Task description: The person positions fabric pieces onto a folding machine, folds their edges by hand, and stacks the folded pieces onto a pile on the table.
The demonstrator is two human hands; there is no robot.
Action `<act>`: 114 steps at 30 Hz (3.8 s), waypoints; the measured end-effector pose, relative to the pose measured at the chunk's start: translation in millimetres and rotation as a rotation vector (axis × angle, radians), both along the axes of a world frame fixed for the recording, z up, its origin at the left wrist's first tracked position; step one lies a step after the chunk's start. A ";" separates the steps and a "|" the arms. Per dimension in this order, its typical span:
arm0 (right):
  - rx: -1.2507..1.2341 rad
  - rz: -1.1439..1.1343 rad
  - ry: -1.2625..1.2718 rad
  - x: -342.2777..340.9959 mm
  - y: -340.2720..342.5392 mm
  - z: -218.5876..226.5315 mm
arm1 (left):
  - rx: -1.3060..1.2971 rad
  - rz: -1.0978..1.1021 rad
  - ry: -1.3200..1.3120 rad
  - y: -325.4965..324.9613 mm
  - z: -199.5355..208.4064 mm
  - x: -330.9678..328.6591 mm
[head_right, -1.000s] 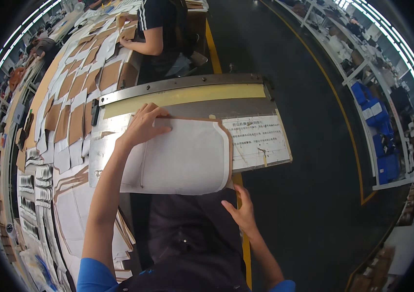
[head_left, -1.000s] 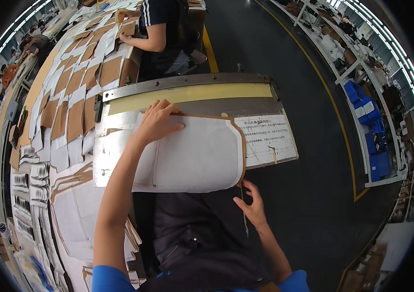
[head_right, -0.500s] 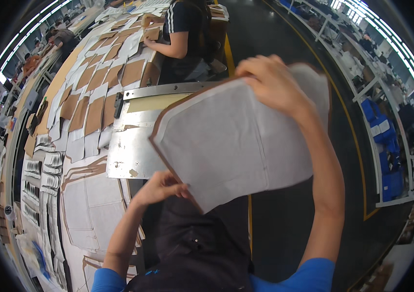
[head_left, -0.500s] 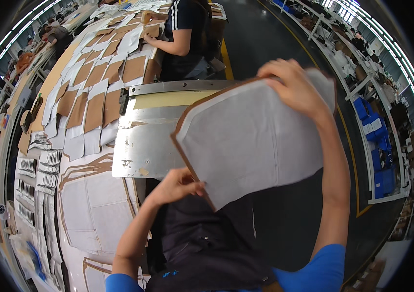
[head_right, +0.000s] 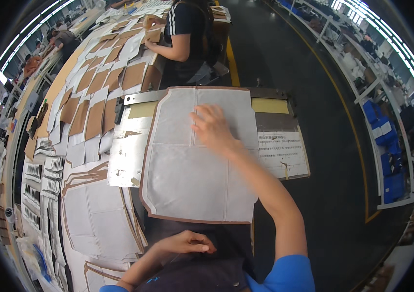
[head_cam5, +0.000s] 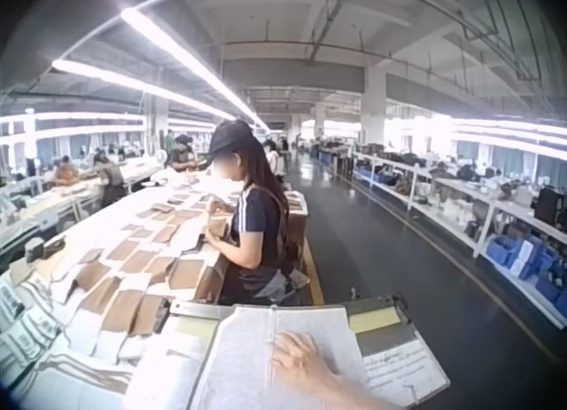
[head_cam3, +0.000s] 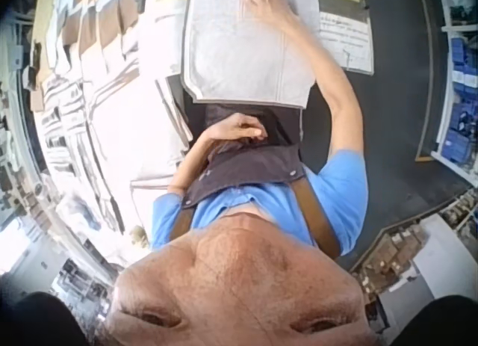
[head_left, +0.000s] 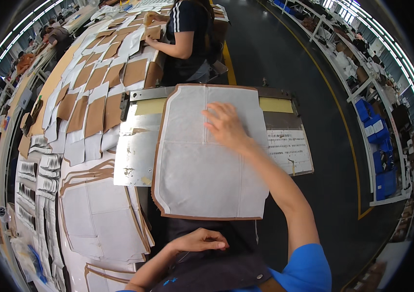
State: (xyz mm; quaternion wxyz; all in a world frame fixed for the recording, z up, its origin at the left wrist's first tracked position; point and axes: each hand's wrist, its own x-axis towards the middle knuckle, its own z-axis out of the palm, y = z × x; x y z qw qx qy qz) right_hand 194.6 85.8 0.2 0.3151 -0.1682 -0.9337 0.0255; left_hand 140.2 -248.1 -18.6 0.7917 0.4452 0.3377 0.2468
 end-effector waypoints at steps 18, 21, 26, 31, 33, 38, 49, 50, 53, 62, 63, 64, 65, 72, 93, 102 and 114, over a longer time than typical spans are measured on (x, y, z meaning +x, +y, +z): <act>-0.135 -0.166 -0.231 45.7 20.0 -6.4 | 1.070 0.581 1.647 237.0 0.8 -102.6; -0.075 -0.207 -0.219 29.2 25.5 -13.3 | 1.064 0.602 1.646 239.4 2.8 -104.5; -0.025 -0.168 -0.132 16.2 46.3 -17.5 | 1.037 0.690 1.701 266.8 4.5 -117.7; -0.020 -0.143 -0.052 0.7 46.1 -10.7 | 1.306 0.850 1.524 288.2 0.5 -127.0; -0.048 -0.122 0.001 -11.1 45.7 -8.2 | 1.258 0.830 1.581 291.6 0.3 -125.9; -0.027 -0.207 -0.028 -29.2 44.8 -11.0 | 1.249 0.840 1.594 295.3 0.2 -122.9; 0.004 -0.303 -0.064 -38.6 37.1 -16.0 | 1.247 0.906 1.597 297.2 -2.0 -117.0; 0.009 -0.304 -0.064 -37.8 38.5 -16.0 | 1.247 0.901 1.609 299.6 -0.3 -116.2; -0.038 -0.252 -0.029 -25.5 43.0 -19.5 | 1.247 0.893 1.602 299.8 -0.1 -112.2; -0.027 -0.349 -0.140 58.5 54.4 -17.0 | 1.121 0.859 1.729 295.1 2.5 -111.5; -0.025 -0.336 -0.139 57.7 54.4 -17.3 | 1.151 0.881 1.698 292.4 3.3 -113.1; -0.030 -0.355 -0.162 55.8 53.9 -17.7 | 1.139 0.891 1.710 290.9 4.1 -114.4; -0.034 -0.372 -0.184 53.8 53.3 -17.7 | 1.171 0.876 1.659 290.9 4.6 -114.0; -0.013 -0.373 -0.198 57.3 51.8 -19.2 | 1.171 0.750 1.497 272.9 3.0 -134.3; -0.080 -0.262 -0.142 61.5 45.8 -5.2 | 1.229 0.751 1.717 266.7 9.6 -126.6; -0.049 -0.271 -0.195 61.6 44.8 -5.0 | 1.319 0.742 1.531 267.3 16.1 -122.4; 0.065 -0.262 -0.152 58.6 41.2 -2.7 | 1.297 0.726 1.536 265.6 26.5 -119.9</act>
